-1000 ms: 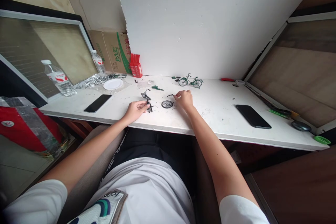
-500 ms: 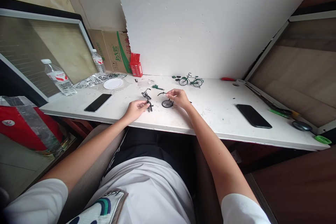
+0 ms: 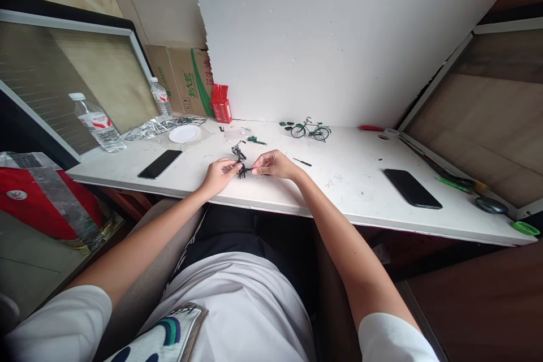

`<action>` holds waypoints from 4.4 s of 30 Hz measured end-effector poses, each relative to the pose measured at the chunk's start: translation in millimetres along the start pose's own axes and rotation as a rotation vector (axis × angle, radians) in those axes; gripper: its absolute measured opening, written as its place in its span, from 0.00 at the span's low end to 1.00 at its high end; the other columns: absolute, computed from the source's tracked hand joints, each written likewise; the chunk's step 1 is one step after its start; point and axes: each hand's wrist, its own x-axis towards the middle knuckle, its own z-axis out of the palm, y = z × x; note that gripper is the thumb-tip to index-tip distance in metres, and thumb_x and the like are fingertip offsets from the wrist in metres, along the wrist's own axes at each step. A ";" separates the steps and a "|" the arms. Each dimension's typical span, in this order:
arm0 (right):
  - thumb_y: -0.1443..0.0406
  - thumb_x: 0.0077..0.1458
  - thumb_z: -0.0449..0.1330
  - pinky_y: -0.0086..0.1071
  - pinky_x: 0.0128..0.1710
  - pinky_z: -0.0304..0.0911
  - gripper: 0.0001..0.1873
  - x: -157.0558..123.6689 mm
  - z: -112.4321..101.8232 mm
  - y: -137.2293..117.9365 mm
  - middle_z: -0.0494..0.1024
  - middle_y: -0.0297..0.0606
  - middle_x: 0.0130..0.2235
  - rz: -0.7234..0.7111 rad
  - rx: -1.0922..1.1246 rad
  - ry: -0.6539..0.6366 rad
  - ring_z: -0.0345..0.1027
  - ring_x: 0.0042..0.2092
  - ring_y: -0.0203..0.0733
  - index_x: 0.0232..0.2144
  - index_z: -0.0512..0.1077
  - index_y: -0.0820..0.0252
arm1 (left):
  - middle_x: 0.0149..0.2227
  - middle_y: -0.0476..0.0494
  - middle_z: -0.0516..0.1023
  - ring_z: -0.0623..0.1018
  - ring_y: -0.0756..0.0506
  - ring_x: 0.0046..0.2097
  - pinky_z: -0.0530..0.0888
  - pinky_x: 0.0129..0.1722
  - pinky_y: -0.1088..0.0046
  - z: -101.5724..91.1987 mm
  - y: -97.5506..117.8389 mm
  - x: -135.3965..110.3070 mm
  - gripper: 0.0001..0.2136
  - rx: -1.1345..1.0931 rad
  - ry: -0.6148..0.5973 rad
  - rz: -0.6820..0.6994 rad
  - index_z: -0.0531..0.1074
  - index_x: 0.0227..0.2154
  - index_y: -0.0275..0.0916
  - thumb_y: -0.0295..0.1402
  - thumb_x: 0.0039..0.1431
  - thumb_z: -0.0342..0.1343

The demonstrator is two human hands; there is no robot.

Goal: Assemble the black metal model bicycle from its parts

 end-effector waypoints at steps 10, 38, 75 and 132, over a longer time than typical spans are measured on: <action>0.48 0.61 0.65 0.39 0.49 0.68 0.20 -3.7 8.6 -13.5 0.82 0.41 0.37 -0.026 -0.045 -0.203 0.75 0.42 0.44 0.39 0.77 0.59 | 0.35 0.41 0.82 0.76 0.46 0.33 0.73 0.36 0.70 -5.4 -0.6 5.9 0.19 -0.078 0.046 -0.033 0.83 0.35 0.37 0.50 0.63 0.63; 0.49 0.60 0.65 0.34 0.33 0.57 0.19 11.1 69.8 -3.6 0.75 0.34 0.23 -0.081 -0.442 0.498 0.65 0.26 0.38 0.36 0.86 0.57 | 0.38 0.39 0.85 0.81 0.46 0.33 0.75 0.36 0.70 -0.8 38.6 -0.7 0.21 -0.341 0.232 -0.160 0.83 0.41 0.36 0.51 0.60 0.66; 0.53 0.59 0.68 0.30 0.31 0.56 0.14 11.2 81.9 5.3 0.78 0.32 0.24 -0.129 -0.463 0.557 0.66 0.25 0.35 0.33 0.85 0.57 | 0.35 0.40 0.83 0.80 0.46 0.34 0.76 0.36 0.70 -1.2 10.8 0.5 0.18 -0.173 0.291 -0.022 0.83 0.37 0.37 0.49 0.62 0.65; 0.53 0.68 0.63 0.38 0.38 0.73 0.17 9.1 81.7 -3.8 0.81 0.43 0.40 -0.321 -0.384 0.489 0.71 0.47 0.49 0.52 0.84 0.51 | 0.36 0.39 0.85 0.78 0.46 0.32 0.75 0.34 0.69 -18.0 -0.7 12.6 0.16 -0.072 0.170 0.005 0.86 0.37 0.37 0.47 0.59 0.67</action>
